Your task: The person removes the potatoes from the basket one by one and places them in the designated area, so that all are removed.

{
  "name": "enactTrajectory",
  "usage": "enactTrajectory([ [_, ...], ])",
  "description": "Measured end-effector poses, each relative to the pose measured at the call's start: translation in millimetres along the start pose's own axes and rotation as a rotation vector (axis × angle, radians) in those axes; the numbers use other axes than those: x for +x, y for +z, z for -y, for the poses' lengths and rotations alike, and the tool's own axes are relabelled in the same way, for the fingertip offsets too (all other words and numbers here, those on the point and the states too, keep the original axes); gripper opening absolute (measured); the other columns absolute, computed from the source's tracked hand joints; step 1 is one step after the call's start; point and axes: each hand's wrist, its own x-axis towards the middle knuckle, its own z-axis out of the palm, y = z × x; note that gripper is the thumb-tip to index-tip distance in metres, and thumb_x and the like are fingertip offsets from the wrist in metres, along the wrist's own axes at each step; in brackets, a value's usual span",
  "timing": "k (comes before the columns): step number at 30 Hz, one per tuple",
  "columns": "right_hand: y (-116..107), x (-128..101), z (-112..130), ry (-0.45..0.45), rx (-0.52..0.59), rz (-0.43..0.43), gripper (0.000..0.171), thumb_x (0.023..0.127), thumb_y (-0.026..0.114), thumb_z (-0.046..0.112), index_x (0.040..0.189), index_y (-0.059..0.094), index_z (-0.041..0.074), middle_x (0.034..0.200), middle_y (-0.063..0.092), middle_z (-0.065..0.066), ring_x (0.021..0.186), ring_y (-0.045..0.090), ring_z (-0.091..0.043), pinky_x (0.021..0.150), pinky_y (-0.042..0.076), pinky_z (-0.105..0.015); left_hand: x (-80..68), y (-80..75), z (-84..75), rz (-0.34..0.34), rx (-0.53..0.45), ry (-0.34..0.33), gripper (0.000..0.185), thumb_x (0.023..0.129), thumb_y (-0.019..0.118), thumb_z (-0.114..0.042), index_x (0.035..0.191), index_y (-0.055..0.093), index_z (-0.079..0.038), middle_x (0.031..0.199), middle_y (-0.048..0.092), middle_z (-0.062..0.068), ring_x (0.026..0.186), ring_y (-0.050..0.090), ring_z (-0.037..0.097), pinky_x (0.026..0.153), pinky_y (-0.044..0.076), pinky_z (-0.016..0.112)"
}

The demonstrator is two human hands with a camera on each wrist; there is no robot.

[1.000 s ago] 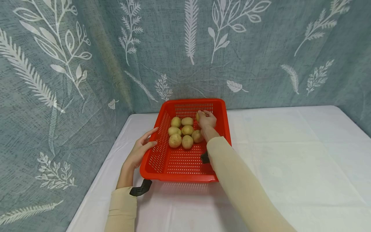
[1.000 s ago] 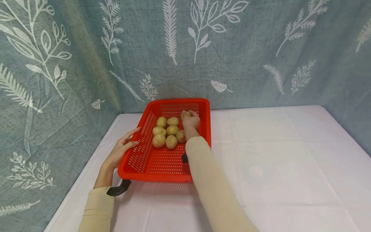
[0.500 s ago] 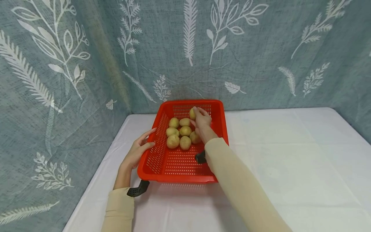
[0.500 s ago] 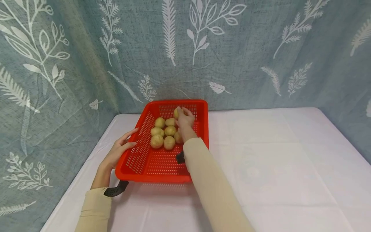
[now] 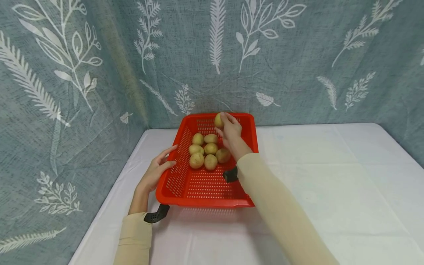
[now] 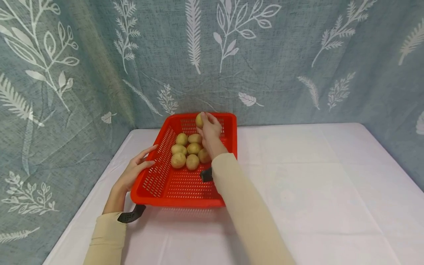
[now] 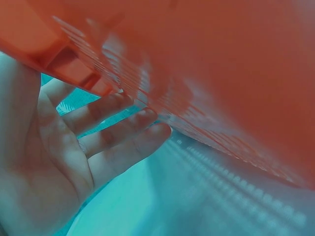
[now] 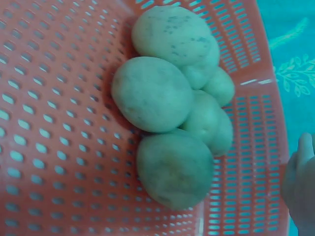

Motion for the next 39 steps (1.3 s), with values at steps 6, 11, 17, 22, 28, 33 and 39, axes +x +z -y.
enactTrajectory([
  [6, 2.4, -2.7, 13.8, -0.017, -0.022, 0.077, 0.046, 0.096, 0.057, 0.020, 0.138, 0.048, 0.005, 0.130, 0.049, -0.009, 0.116, 0.051, -0.024, 0.088, 0.049, -0.033, -0.3, 0.0, -0.4, 0.004, -0.006, -0.005, 0.057, 0.096, 0.047, -0.005, 0.150, 0.029, -0.008, 0.125, 0.043, 0.034, 0.092, 0.064, 0.026, 0.072, 0.055, 0.040],
  [11, 4.3, -4.6, 26.9, -0.029, -0.021, 0.099, 0.044, 0.095, 0.057, 0.019, 0.137, 0.050, 0.006, 0.131, 0.047, -0.010, 0.117, 0.052, -0.026, 0.088, 0.049, -0.032, -0.2, 0.0, 0.1, 0.004, -0.010, -0.010, 0.057, 0.096, 0.046, -0.006, 0.150, 0.029, -0.008, 0.125, 0.043, 0.033, 0.092, 0.064, 0.027, 0.072, 0.055, 0.040],
  [17, 2.5, -4.8, 44.1, -0.044, -0.013, 0.100, 0.042, 0.095, 0.058, 0.018, 0.134, 0.051, 0.006, 0.132, 0.045, -0.011, 0.118, 0.050, -0.027, 0.089, 0.048, -0.034, -0.1, 0.3, 0.3, 0.009, -0.018, -0.009, 0.057, 0.096, 0.046, -0.005, 0.150, 0.029, -0.008, 0.126, 0.042, 0.033, 0.092, 0.064, 0.027, 0.072, 0.055, 0.040],
  [22, -2.1, -3.4, 58.5, -0.063, -0.017, 0.117, 0.041, 0.096, 0.055, 0.017, 0.135, 0.049, 0.005, 0.133, 0.043, -0.013, 0.119, 0.048, -0.029, 0.093, 0.046, -0.036, -0.3, -0.1, -0.7, 0.015, -0.014, -0.005, 0.056, 0.096, 0.046, -0.007, 0.150, 0.029, -0.009, 0.126, 0.042, 0.033, 0.094, 0.063, 0.026, 0.073, 0.055, 0.040],
  [28, -9.7, -1.1, 75.4, -0.069, -0.001, 0.094, 0.036, 0.096, 0.055, 0.014, 0.131, 0.050, 0.004, 0.132, 0.043, -0.012, 0.120, 0.047, -0.031, 0.097, 0.043, -0.038, -0.3, -0.2, -1.1, 0.021, -0.021, -0.005, 0.056, 0.097, 0.046, -0.007, 0.150, 0.029, -0.009, 0.128, 0.041, 0.032, 0.095, 0.062, 0.026, 0.074, 0.054, 0.039],
  [33, -21.9, 1.6, 88.6, -0.075, 0.005, 0.069, 0.034, 0.096, 0.054, 0.014, 0.129, 0.051, 0.006, 0.132, 0.042, -0.011, 0.121, 0.047, -0.030, 0.097, 0.042, -0.036, -0.9, 0.5, -1.6, 0.023, -0.020, 0.000, 0.055, 0.097, 0.046, -0.008, 0.150, 0.029, -0.010, 0.127, 0.042, 0.031, 0.095, 0.062, 0.025, 0.074, 0.055, 0.038],
  [39, -40.5, 4.1, 100.6, -0.074, 0.005, 0.053, 0.032, 0.098, 0.051, 0.013, 0.129, 0.049, 0.006, 0.138, 0.037, -0.011, 0.126, 0.043, -0.030, 0.098, 0.041, -0.036, -0.6, 0.8, -1.1, 0.028, -0.037, -0.003, 0.055, 0.098, 0.047, -0.009, 0.150, 0.030, -0.011, 0.128, 0.041, 0.030, 0.096, 0.062, 0.025, 0.075, 0.054, 0.039],
])
